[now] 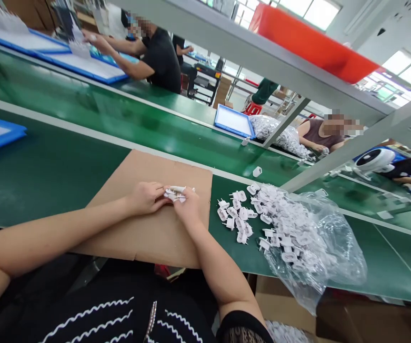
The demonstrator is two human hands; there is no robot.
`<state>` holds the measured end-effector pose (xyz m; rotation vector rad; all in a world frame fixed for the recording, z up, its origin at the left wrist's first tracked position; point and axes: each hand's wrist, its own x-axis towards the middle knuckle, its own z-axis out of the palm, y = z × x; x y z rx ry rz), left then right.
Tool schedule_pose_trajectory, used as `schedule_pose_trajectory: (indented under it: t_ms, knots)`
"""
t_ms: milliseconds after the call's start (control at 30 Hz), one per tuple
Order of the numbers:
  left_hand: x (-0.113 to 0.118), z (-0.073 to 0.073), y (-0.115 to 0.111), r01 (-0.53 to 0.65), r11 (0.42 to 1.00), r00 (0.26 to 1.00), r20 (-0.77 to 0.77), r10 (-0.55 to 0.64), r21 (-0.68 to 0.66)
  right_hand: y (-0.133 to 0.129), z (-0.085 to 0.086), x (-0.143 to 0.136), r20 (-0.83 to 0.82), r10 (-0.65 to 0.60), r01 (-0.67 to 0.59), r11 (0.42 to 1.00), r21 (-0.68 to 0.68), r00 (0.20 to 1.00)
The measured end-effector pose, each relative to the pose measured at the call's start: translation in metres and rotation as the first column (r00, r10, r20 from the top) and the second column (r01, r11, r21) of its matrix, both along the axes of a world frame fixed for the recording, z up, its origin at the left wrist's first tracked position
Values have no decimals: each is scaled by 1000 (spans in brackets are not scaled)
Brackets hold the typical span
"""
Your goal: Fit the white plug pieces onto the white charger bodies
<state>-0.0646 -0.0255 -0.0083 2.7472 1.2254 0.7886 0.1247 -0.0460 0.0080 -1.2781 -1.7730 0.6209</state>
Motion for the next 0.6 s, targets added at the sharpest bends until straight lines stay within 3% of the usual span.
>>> schedule_pose_trajectory:
  t_ms: [100,167,233,333,467,600]
  knots:
    - [0,-3,-2,22,993,988,152,-4,-114,3,-6,2,-70,30,-32,999,-26,997]
    - [1,-5,-3,50,967,967,253,15,-251,7,-8,6,-200,57,-82,989,-121,978]
    - [4,-3,-1,103,896,937,344,58,-431,12,-7,12,-340,43,-118,972,-205,940]
    - [11,8,6,228,743,851,499,162,-629,18,-1,25,-405,17,-106,975,-197,914]
    - [24,31,20,390,608,718,642,269,-691,19,10,39,-402,122,-195,970,-147,908]
    - [33,43,31,445,568,689,670,278,-693,17,19,44,-404,163,-232,964,-128,900]
